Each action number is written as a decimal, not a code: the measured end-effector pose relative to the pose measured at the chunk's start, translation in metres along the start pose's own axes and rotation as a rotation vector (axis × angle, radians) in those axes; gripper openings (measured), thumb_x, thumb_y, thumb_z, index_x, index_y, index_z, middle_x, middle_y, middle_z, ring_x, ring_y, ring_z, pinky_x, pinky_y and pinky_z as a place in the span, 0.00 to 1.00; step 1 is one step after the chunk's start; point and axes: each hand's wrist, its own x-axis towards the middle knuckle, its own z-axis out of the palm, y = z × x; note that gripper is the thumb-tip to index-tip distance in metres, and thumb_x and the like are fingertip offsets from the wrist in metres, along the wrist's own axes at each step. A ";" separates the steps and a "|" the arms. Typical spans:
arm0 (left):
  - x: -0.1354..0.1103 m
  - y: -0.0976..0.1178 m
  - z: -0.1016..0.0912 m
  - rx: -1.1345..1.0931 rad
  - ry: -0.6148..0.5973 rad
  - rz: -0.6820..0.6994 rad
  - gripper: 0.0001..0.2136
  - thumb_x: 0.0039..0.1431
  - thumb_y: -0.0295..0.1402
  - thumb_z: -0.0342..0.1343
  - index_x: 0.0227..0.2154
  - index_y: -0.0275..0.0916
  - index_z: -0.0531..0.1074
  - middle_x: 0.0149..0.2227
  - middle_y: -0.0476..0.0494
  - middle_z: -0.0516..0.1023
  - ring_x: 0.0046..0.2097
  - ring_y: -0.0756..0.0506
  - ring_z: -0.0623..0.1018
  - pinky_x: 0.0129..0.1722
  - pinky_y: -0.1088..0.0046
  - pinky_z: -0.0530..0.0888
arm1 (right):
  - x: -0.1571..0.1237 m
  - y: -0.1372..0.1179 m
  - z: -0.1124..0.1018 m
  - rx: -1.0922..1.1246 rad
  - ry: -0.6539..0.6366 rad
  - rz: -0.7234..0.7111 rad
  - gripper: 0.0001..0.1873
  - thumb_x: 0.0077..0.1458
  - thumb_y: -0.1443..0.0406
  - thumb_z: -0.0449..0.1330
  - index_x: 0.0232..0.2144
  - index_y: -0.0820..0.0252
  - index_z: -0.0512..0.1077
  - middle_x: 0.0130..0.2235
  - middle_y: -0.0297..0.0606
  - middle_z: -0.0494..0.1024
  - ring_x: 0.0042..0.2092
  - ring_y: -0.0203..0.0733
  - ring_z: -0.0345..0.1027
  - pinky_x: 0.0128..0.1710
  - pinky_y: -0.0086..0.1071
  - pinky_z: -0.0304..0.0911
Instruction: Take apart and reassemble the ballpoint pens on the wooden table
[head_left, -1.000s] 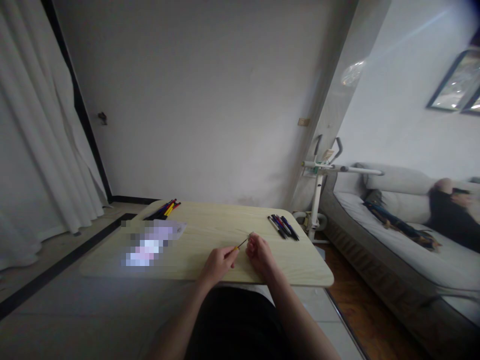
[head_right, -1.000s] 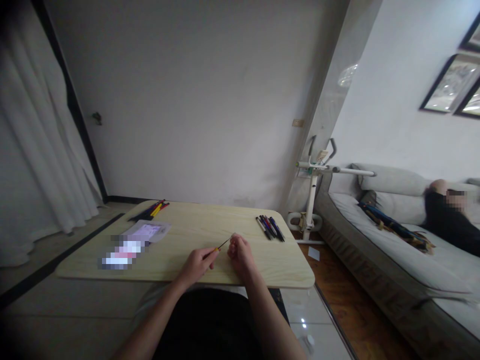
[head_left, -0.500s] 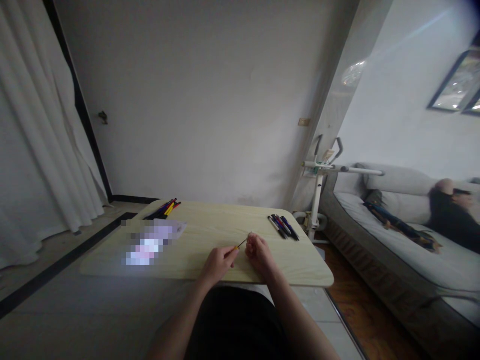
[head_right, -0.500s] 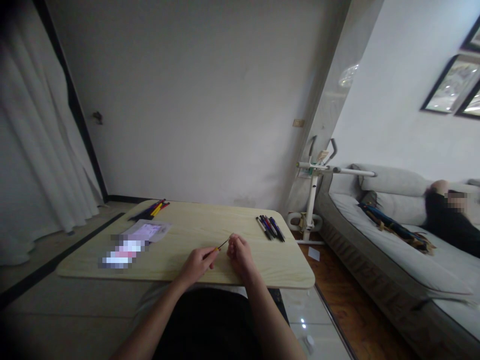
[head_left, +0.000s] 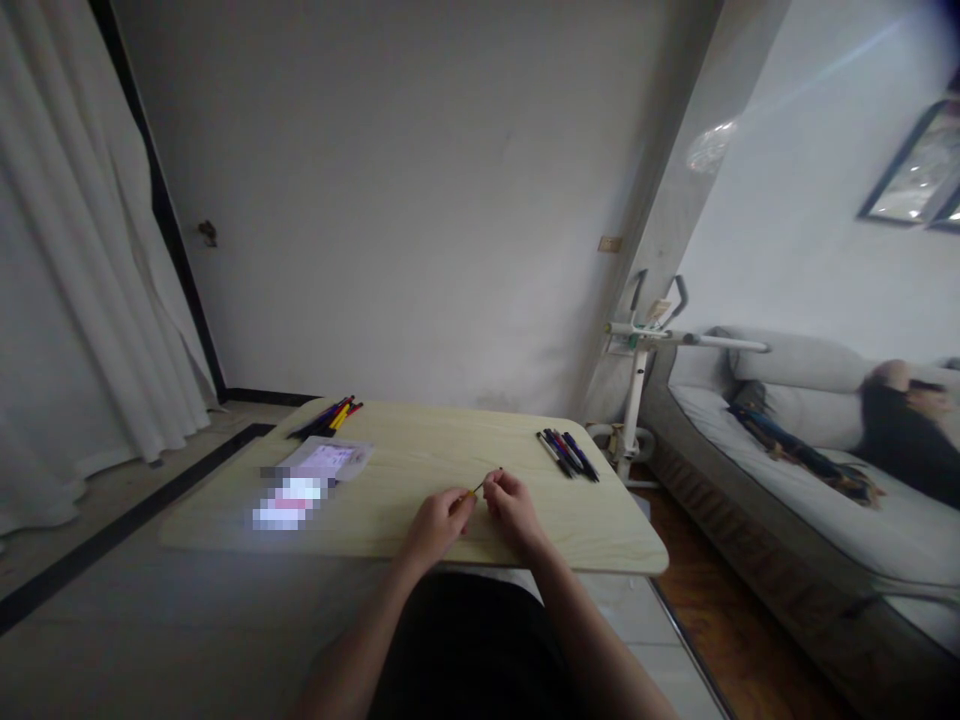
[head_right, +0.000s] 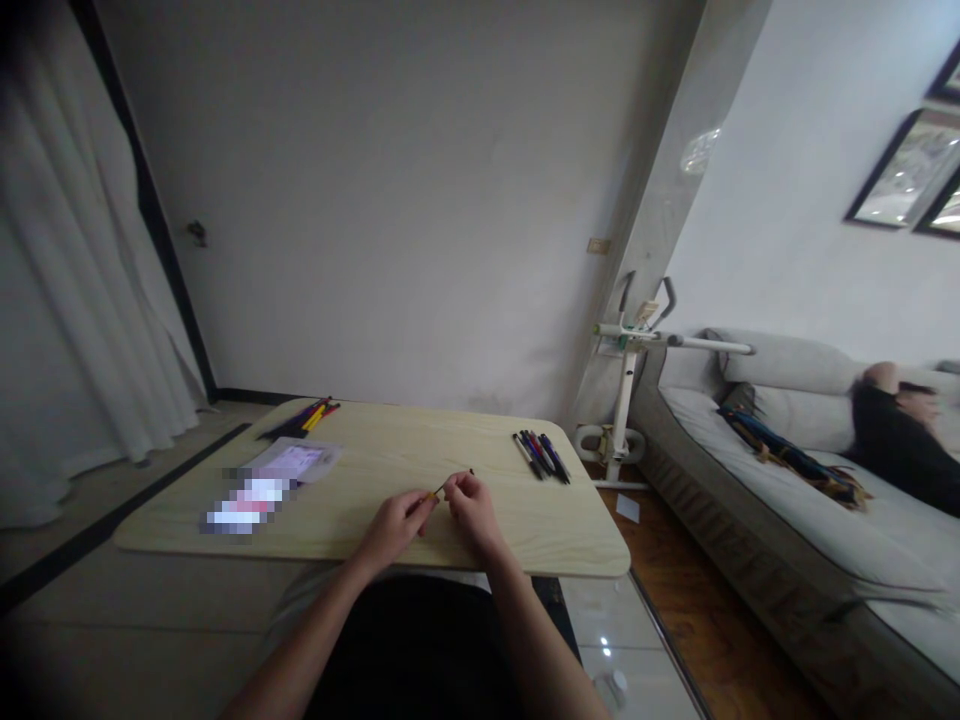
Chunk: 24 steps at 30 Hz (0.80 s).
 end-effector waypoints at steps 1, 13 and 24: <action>0.000 0.000 0.000 0.006 0.002 0.001 0.19 0.56 0.43 0.40 0.25 0.35 0.69 0.18 0.50 0.66 0.22 0.51 0.66 0.23 0.77 0.59 | -0.001 -0.001 0.001 -0.009 -0.013 0.000 0.10 0.45 0.60 0.56 0.24 0.61 0.64 0.18 0.26 0.60 0.19 0.27 0.48 0.18 0.22 0.45; 0.000 -0.001 -0.003 -0.099 0.005 -0.093 0.19 0.55 0.46 0.39 0.29 0.36 0.68 0.17 0.52 0.65 0.18 0.53 0.65 0.20 0.78 0.59 | 0.011 -0.006 -0.046 -0.448 0.180 -0.177 0.11 0.45 0.61 0.53 0.28 0.62 0.68 0.26 0.35 0.69 0.25 0.34 0.60 0.25 0.27 0.55; 0.001 -0.005 -0.001 -0.208 -0.009 -0.154 0.20 0.54 0.48 0.38 0.31 0.37 0.66 0.17 0.52 0.66 0.16 0.54 0.64 0.16 0.79 0.59 | 0.016 0.008 -0.039 -1.214 0.204 -0.200 0.09 0.45 0.63 0.54 0.28 0.60 0.72 0.32 0.43 0.71 0.35 0.42 0.64 0.36 0.31 0.55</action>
